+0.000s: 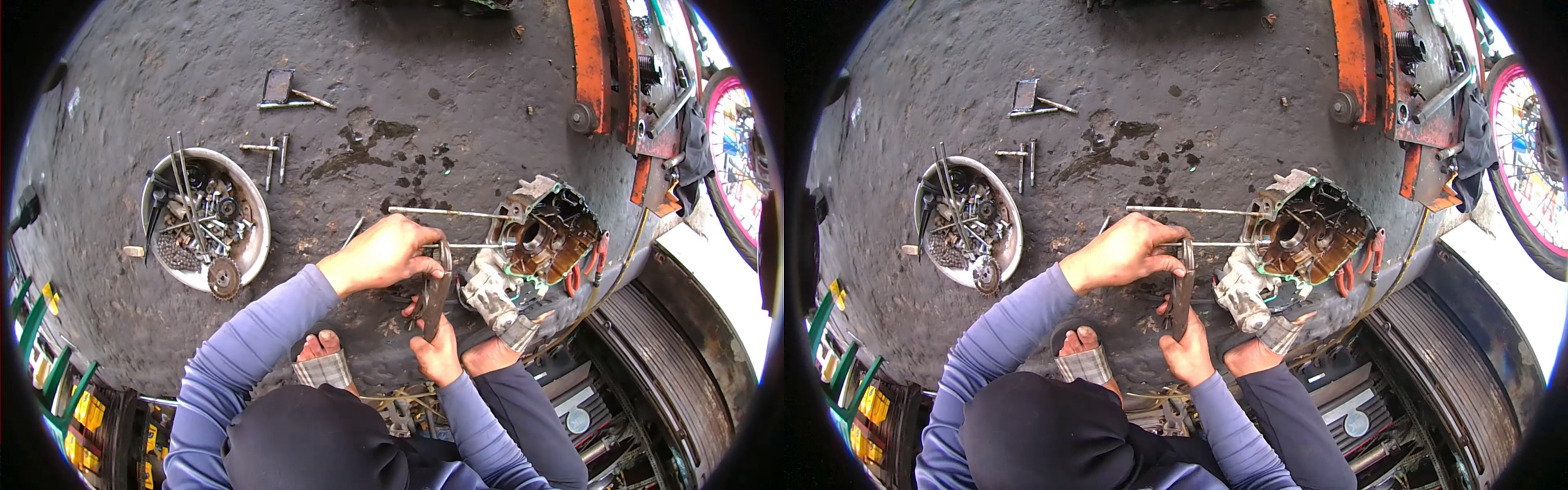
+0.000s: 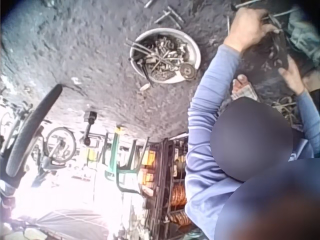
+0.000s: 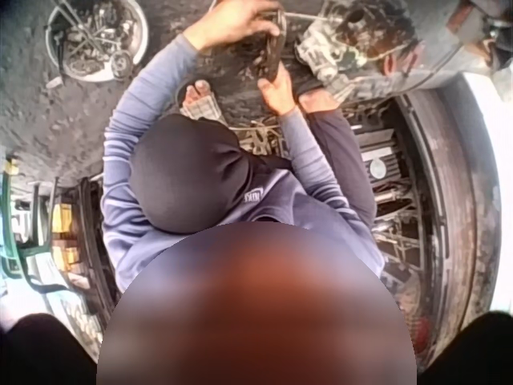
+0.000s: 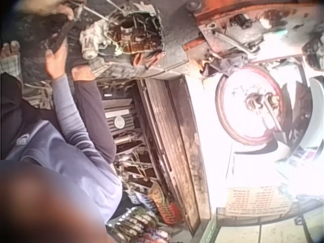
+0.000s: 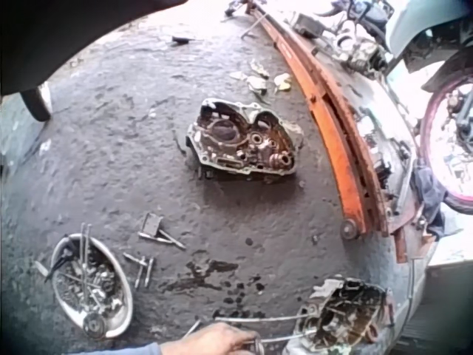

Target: The recorder uses locking pliers to manipulate and adjust components within a disassembled motorcycle engine block on the floor of a repair shop.

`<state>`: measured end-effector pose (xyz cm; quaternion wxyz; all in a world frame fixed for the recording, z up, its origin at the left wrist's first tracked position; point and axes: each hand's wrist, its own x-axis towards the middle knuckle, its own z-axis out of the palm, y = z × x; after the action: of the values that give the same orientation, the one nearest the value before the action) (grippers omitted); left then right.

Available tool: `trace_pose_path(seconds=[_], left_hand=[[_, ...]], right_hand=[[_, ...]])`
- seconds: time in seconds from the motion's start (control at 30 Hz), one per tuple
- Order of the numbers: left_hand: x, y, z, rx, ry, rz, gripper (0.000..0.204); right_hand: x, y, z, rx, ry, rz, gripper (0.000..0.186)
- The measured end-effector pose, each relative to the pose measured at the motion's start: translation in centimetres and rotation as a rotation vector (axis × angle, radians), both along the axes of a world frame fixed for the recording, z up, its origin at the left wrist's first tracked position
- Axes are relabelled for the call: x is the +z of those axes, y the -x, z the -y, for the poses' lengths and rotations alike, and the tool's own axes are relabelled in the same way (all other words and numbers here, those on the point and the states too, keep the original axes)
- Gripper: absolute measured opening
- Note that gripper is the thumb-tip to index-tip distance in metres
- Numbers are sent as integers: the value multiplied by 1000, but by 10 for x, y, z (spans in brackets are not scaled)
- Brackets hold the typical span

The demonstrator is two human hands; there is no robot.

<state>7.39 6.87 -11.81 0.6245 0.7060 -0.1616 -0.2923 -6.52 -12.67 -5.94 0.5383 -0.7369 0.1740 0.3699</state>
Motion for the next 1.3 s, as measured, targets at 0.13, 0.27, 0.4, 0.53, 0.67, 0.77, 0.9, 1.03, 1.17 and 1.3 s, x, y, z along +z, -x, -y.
trace_pose_path(seconds=[0.13, 0.27, 0.4, 0.53, 0.67, 0.77, 0.9, 1.03, 1.17, 1.3], left_hand=[[0, 0, -3, -14, -8, -37, 49], [-4, 2, -2, 13, 5, 36, 50], [8, 9, 0, 68, -156, 175, 51], [8, 16, -1, 117, -150, 185, 48], [8, 20, -8, 121, -164, 187, 43], [9, 18, -3, 159, -159, 267, 36], [5, 16, -5, 177, -296, 394, 26], [18, 17, 7, 196, -440, 550, 22], [25, 22, 23, 131, -550, 482, 25], [14, 15, 24, 88, -480, 438, 11]], right_hand=[[0, 2, -14, -165, 10, -66, 52], [-6, 3, -16, -148, 103, -12, 50], [10, -9, -17, -81, 178, -14, 48], [42, -27, -7, -167, 92, -272, 41], [92, -103, -12, -69, 98, -742, 30], [116, -153, -29, -69, 230, -960, 40], [91, -99, -2, -162, -4, -768, 49], [46, -42, 25, -86, -23, -340, 57], [17, -18, 20, -353, -123, -258, 57], [7, -8, 19, -231, -85, -145, 58]])
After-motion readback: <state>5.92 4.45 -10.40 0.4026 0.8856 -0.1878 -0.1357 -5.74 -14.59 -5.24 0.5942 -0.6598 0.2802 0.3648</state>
